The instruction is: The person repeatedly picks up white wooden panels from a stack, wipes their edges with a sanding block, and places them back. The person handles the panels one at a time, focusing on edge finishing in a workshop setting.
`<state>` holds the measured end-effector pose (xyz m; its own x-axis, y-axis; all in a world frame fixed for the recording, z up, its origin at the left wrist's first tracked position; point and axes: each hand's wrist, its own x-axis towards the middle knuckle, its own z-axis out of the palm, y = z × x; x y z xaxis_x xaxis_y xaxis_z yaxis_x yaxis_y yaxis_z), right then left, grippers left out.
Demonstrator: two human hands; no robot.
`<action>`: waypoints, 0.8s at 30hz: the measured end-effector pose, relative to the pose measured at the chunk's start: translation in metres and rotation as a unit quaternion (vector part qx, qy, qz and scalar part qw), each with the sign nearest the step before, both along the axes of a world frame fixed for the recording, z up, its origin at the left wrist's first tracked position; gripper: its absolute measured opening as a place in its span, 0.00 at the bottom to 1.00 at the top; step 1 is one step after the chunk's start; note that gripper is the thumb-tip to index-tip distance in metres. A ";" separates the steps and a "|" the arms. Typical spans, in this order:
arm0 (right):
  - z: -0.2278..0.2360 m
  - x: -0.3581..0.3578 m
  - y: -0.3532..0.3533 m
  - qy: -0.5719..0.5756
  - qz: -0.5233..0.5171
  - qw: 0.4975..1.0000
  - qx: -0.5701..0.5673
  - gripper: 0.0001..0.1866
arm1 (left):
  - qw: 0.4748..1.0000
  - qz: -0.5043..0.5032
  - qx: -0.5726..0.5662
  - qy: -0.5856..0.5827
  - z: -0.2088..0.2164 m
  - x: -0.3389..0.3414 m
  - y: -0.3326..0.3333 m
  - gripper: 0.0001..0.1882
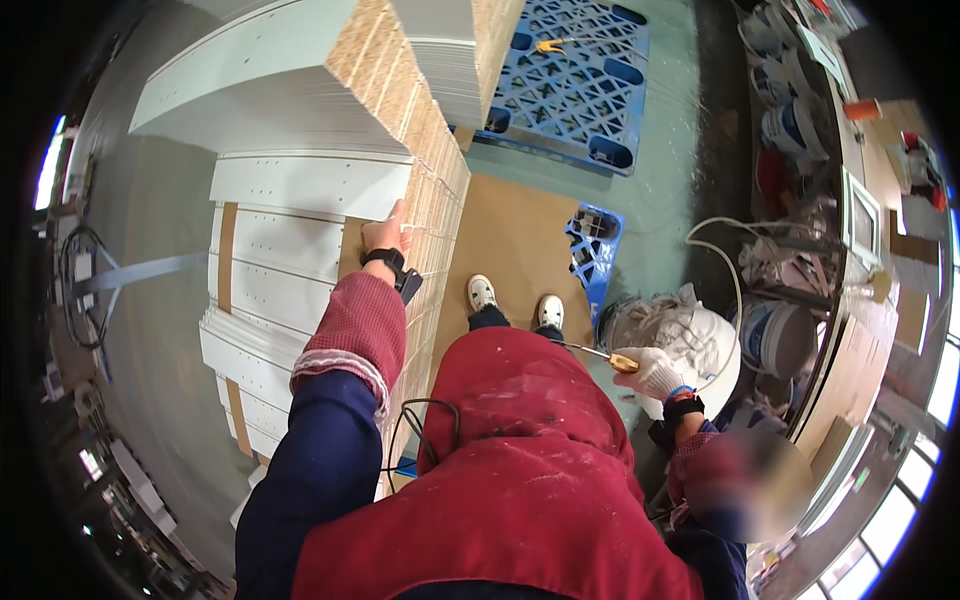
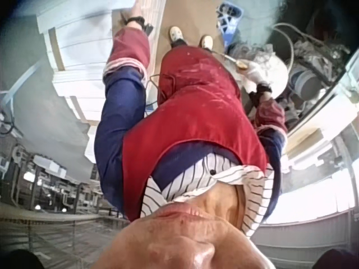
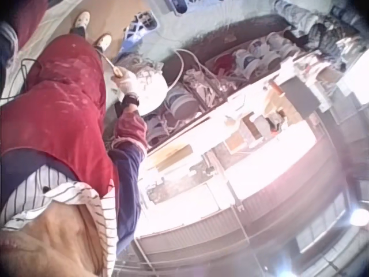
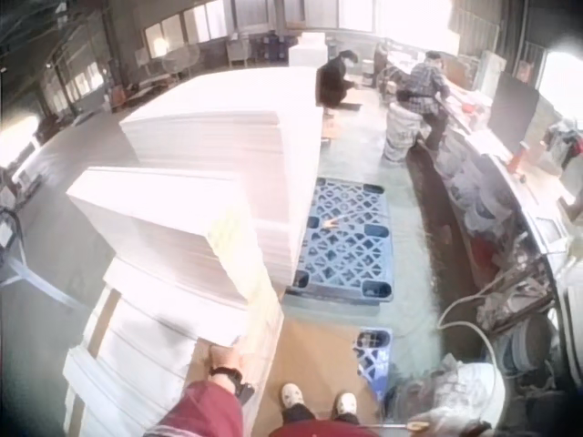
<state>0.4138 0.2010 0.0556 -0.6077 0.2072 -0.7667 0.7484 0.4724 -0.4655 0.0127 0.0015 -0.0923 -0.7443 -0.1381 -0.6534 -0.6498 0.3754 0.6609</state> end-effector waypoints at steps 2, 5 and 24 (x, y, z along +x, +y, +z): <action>0.000 0.003 -0.004 -0.040 -0.044 0.998 -0.026 0.19 | 0.999 -0.033 -0.017 0.022 -0.001 0.004 -0.009 0.23; -0.015 0.011 -0.009 -0.017 -0.028 0.999 -0.017 0.20 | 0.998 -0.037 -0.028 0.030 -0.002 0.006 -0.023 0.23; -0.007 -0.023 0.033 0.051 0.046 0.998 0.000 0.16 | 0.885 0.169 0.434 0.024 0.012 -0.012 -0.113 0.22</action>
